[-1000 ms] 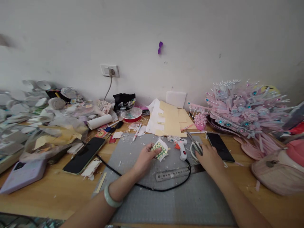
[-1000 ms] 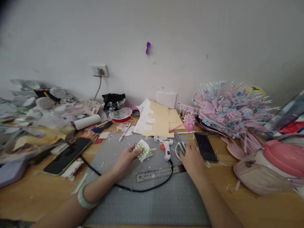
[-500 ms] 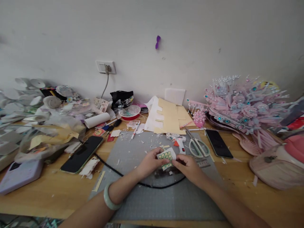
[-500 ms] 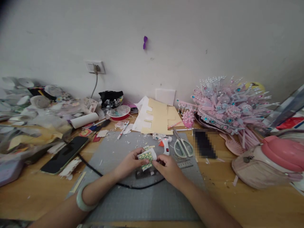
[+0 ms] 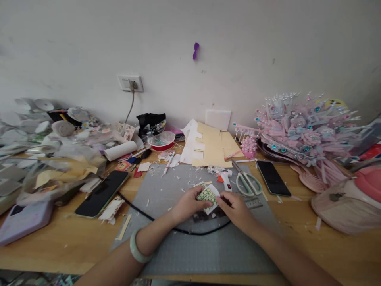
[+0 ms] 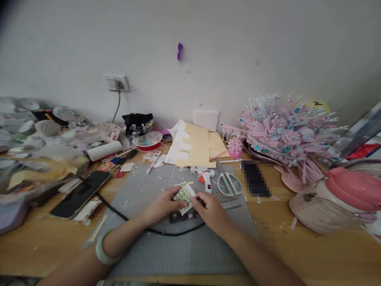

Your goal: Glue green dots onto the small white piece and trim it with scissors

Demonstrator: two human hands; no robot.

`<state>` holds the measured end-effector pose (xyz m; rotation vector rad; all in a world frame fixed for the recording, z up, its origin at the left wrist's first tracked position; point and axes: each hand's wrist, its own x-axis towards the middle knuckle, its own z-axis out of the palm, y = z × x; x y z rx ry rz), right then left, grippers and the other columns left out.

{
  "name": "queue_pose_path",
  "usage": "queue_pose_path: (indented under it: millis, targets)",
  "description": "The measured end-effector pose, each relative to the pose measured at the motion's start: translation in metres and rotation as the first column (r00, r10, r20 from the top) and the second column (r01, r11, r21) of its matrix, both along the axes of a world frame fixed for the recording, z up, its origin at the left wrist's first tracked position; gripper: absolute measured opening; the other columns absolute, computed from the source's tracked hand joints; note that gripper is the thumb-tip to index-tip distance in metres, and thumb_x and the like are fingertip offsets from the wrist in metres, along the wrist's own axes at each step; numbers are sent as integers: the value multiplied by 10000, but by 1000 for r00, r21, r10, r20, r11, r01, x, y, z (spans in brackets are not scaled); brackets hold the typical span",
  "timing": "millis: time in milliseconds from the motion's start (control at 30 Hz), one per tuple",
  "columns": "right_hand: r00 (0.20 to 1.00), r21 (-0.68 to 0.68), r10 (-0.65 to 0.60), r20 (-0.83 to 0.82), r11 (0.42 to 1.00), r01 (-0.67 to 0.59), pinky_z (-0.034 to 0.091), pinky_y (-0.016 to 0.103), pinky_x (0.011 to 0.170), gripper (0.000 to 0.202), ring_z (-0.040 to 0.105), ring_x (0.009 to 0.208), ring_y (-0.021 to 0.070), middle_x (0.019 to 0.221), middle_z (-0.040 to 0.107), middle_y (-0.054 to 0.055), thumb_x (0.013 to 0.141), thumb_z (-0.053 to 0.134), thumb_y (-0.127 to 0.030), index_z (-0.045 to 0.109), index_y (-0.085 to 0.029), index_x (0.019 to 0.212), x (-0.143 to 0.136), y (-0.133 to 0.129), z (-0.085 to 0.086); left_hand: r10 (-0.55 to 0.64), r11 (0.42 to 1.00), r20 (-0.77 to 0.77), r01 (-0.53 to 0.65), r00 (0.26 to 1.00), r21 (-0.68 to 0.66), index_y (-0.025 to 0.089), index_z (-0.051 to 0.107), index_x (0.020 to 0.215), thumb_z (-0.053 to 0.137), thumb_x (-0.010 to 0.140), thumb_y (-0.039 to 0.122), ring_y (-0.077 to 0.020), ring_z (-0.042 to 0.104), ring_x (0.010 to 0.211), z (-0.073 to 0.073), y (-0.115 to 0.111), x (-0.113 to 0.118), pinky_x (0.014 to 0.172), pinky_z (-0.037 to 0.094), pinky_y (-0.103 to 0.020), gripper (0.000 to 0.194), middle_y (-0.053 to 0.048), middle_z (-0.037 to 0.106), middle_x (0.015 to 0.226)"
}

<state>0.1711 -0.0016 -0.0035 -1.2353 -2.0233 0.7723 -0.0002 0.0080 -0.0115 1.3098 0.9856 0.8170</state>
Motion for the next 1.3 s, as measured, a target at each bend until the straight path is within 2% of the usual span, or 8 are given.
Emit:
queue_pose_path:
  millis: [333,500,633,733,900,1000,1100,1300]
  targets:
    - [1000,42,-9,-3,999,9,324,201,516,241,444,548,97,568,469,-21,815,418,-305,499,-166,637,-1,-2,3,26,1000,17,-26,1000,14,147,538,828,683,557,241,-125,500,668,-3,0,0,610,397,-210,322,4,573,723]
    - [1000,53,3,20,999,-5,331,208,523,238,455,555,103,583,486,-16,817,417,-308,511,-169,648,0,-2,2,-72,997,53,73,996,-18,149,571,872,665,588,264,-123,505,676,-1,-2,-1,625,399,-212,321,-10,591,770]
    - [1000,50,7,27,999,-8,336,209,530,248,460,561,104,584,485,-15,815,421,-318,511,-169,639,0,-2,2,-103,991,90,109,991,-73,150,591,845,581,673,353,-99,484,578,4,-4,1,557,384,-204,266,-1,583,692]
    - [1000,30,-28,-5,999,28,343,208,531,216,461,564,103,605,492,-14,809,427,-331,523,-173,698,0,-4,3,-35,989,105,50,994,-142,141,614,760,591,657,380,-88,456,514,8,-4,2,508,356,-203,261,12,568,611]
    - [993,-29,-74,-95,997,71,342,193,479,168,432,502,89,584,469,-35,768,484,-346,503,-183,804,0,-7,2,220,956,247,-158,944,-249,111,633,703,633,636,321,-85,475,548,9,0,-1,536,339,-201,220,-5,599,620]
    - [994,-27,43,-98,999,-46,353,192,495,152,443,520,90,592,486,-27,770,485,-328,525,-182,771,-1,-9,3,298,930,427,-159,854,-331,113,628,701,641,644,271,-92,511,614,9,1,-1,597,372,-202,169,-14,613,654]
    - [975,-8,211,-75,977,-212,387,200,558,157,464,583,83,808,548,16,788,467,-302,570,-193,834,-3,-12,7,322,917,531,-117,784,-382,121,623,716,643,652,227,-95,532,671,10,1,0,649,394,-201,126,-14,619,697]
    - [961,-27,276,-27,961,-276,431,231,647,325,509,721,111,982,527,47,774,494,-304,524,-253,1094,-5,-15,6,292,915,565,-53,772,-399,114,618,760,626,675,204,-105,550,678,12,-2,1,657,424,-213,124,-30,624,726]
